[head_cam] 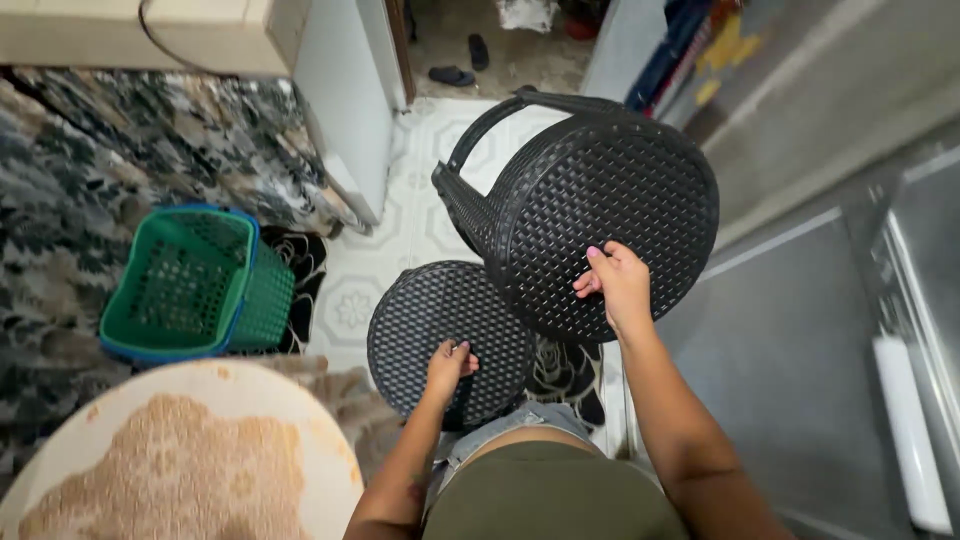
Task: The person folds a gray cloth and a pink cloth on an ironing board, then moves a stack of folded clothes into a drawer before carrying two stools and a laundry basket into a kitchen area.
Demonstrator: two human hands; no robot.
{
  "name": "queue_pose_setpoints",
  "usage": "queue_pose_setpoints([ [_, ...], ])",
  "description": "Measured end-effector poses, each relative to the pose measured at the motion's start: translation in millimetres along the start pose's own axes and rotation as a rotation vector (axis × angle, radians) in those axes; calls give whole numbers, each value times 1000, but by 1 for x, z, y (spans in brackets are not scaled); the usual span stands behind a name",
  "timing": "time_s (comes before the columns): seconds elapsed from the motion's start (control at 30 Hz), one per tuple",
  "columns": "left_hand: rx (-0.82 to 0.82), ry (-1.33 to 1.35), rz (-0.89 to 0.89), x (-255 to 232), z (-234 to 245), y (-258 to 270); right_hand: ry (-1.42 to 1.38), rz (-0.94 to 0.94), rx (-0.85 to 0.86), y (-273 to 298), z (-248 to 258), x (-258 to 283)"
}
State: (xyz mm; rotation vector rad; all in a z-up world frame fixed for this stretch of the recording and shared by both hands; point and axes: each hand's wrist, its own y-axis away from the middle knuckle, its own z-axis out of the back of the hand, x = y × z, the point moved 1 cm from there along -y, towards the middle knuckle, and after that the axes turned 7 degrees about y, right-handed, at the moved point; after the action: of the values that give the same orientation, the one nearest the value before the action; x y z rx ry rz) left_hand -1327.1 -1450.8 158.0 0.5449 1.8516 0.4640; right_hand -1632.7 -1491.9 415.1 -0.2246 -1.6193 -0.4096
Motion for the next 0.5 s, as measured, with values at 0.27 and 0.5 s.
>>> queue_pose_setpoints([
  [0.27, -81, 17, 13, -101, -13, -149, 25, -78, 41, -184, -65, 9],
  [0.5, -142, 3, -40, -208, -66, -316, 8, -54, 116, -406, -117, 18],
])
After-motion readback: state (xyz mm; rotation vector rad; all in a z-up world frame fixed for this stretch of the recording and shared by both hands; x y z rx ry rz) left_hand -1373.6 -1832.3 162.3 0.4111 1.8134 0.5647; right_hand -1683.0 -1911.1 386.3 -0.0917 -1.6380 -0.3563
